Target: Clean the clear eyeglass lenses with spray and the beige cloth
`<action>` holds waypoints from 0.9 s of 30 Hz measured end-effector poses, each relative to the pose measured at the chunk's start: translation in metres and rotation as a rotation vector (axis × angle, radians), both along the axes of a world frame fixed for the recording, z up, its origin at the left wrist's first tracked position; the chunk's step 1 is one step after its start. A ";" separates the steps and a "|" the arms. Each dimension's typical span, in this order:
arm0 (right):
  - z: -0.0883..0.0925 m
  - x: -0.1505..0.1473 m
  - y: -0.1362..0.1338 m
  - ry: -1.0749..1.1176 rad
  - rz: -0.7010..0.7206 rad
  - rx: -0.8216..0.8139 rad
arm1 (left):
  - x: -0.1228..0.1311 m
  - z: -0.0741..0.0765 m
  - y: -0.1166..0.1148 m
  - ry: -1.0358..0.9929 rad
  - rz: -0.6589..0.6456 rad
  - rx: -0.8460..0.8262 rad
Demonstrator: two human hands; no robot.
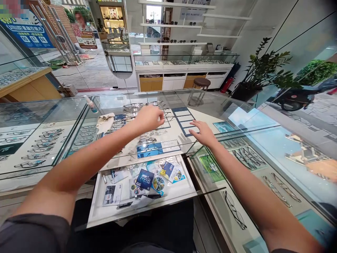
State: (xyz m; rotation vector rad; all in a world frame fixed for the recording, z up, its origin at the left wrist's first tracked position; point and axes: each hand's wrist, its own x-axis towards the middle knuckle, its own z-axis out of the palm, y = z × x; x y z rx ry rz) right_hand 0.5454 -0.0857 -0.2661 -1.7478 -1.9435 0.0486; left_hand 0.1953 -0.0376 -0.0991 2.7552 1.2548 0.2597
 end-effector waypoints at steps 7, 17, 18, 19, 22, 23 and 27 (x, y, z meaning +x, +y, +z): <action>0.003 -0.003 -0.003 0.019 -0.015 -0.014 | 0.057 -0.048 0.072 0.057 0.146 -0.032; 0.006 -0.009 -0.005 0.011 -0.023 0.001 | 0.060 -0.056 0.087 0.155 0.217 -0.121; 0.006 -0.009 -0.005 0.008 -0.024 0.001 | 0.059 -0.055 0.088 0.169 0.222 -0.122; 0.006 -0.009 -0.004 0.005 -0.027 0.001 | 0.058 -0.054 0.089 0.183 0.224 -0.121; 0.007 -0.009 -0.004 -0.001 -0.025 -0.005 | 0.057 -0.053 0.091 0.208 0.223 -0.114; 0.007 -0.009 -0.004 0.000 -0.023 -0.006 | 0.057 -0.053 0.091 0.211 0.219 -0.116; 0.008 -0.010 -0.004 0.007 -0.022 -0.010 | 0.058 -0.052 0.092 0.195 0.197 -0.131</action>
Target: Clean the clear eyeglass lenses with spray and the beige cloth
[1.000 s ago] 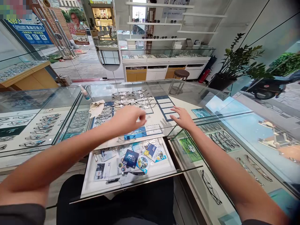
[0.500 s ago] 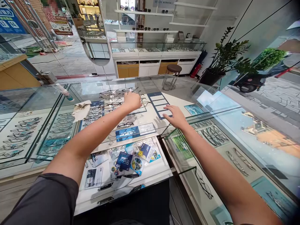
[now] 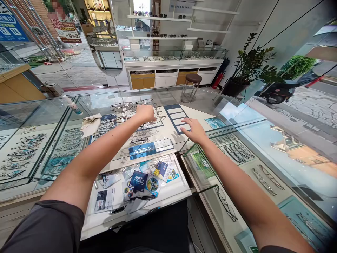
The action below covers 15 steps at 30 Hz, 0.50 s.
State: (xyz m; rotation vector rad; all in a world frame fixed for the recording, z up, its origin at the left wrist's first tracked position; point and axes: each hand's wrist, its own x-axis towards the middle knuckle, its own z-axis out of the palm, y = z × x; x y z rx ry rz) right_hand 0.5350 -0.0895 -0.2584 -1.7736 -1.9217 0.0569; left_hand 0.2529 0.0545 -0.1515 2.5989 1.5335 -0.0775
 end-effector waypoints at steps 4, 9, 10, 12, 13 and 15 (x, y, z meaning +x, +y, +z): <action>0.001 -0.002 0.001 -0.001 -0.011 -0.006 | 0.005 0.003 -0.004 -0.002 -0.013 0.001; 0.001 -0.002 0.002 0.009 -0.013 -0.019 | 0.009 0.013 -0.017 0.008 -0.025 0.030; 0.001 -0.002 0.003 0.015 -0.012 -0.021 | 0.008 0.016 -0.021 0.006 -0.038 0.034; -0.001 0.000 0.004 0.036 -0.009 -0.020 | 0.002 0.025 -0.034 -0.012 -0.075 0.027; -0.002 0.001 0.005 0.054 -0.005 -0.015 | -0.003 0.030 -0.043 -0.032 -0.101 0.015; -0.003 0.004 0.007 0.110 -0.003 0.004 | -0.014 0.042 -0.067 -0.091 -0.171 -0.027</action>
